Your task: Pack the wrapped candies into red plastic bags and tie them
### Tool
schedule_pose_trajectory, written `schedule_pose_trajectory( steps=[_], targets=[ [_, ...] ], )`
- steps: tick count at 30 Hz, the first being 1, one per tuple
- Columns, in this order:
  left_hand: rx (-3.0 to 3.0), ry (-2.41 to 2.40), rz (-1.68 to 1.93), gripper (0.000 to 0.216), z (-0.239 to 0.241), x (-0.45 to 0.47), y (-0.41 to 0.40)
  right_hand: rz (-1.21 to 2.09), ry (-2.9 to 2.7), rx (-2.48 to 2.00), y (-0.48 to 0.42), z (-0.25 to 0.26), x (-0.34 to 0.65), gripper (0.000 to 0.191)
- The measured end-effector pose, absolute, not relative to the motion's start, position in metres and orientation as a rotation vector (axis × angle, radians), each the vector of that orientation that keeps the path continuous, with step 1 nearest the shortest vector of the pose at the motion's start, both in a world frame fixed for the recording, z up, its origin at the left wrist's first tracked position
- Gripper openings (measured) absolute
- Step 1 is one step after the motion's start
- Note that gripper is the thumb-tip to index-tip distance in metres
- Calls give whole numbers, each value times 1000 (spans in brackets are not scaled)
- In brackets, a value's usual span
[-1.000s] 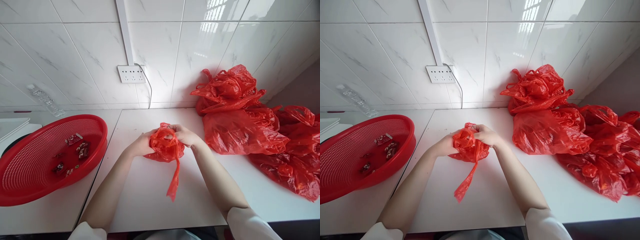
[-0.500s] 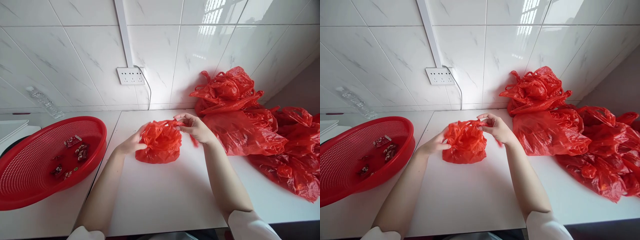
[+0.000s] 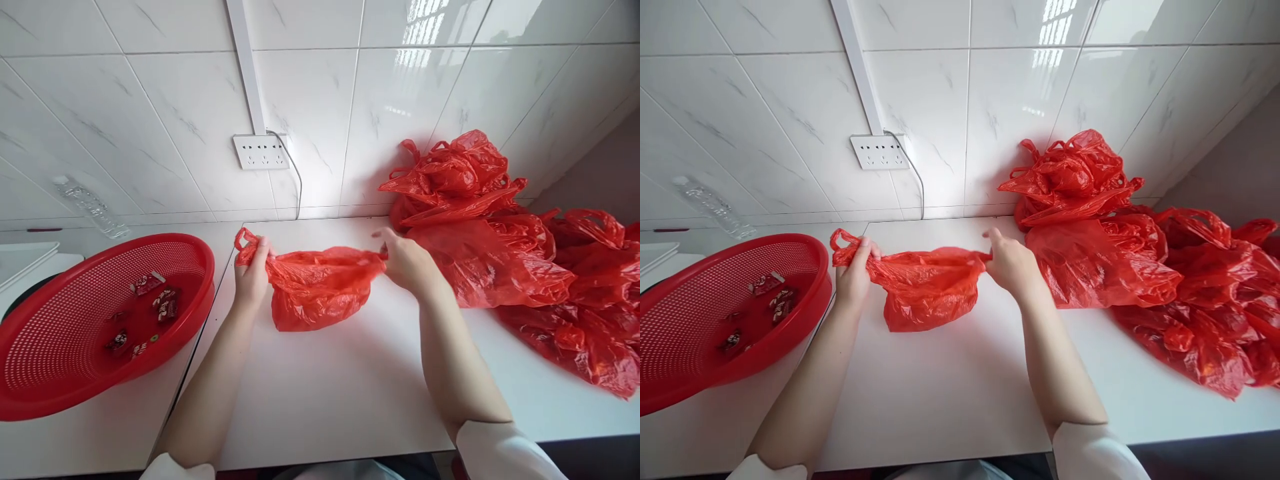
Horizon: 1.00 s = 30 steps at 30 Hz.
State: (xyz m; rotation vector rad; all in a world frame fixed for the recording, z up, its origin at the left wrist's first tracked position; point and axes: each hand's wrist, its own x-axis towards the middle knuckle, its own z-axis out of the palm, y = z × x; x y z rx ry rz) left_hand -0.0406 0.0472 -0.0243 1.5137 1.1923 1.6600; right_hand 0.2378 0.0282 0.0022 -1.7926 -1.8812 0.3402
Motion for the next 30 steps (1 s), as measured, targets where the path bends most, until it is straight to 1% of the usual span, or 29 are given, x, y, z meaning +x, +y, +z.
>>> schedule_pose_trajectory(
  steps=[2,3,6,7,9,11,13,15,16,17,20,22,24,27,28,30],
  targets=[
    [1574,1144,1556,36,-20,-43,46,342,-2029,-1613,14,15,246,51],
    [1615,1115,1496,35,-17,-42,44,324,-2050,-1449,5,22,246,48],
    [1698,999,1372,33,-12,-33,35,317,-1995,-1046,-18,34,226,24],
    [1724,970,1349,32,-12,-29,32,363,-2014,-995,-21,32,214,22],
    [1773,935,1327,34,-11,-25,30,509,-2159,-1055,-19,18,187,26],
    [1782,916,1325,37,-12,-25,30,631,-2346,-1302,-6,-8,163,27],
    [1733,885,1299,37,-14,-28,31,671,-2497,-1504,11,-34,147,27],
    [1675,836,1219,35,-14,-33,33,685,-2568,-1556,25,-53,142,37],
    [1672,819,1156,35,-14,-35,33,686,-2573,-1557,31,-58,143,38],
    [1701,826,1077,36,-13,-37,33,694,-2569,-1540,35,-61,146,35],
    [1952,1034,790,35,-12,-41,31,711,-2529,-1325,42,-55,161,16],
    [2143,1274,598,29,-13,-40,30,698,-2493,-1154,46,-47,173,16],
    [2291,1453,463,28,-18,-39,32,667,-2450,-1139,49,-42,182,24],
    [2433,1506,317,56,-30,-36,37,634,-2355,-1274,52,-42,190,28],
    [2449,1506,279,62,-34,-36,39,631,-2332,-1297,53,-42,192,27],
    [2450,1535,230,66,-42,-36,43,639,-2306,-1296,53,-43,194,20]
  ],
)
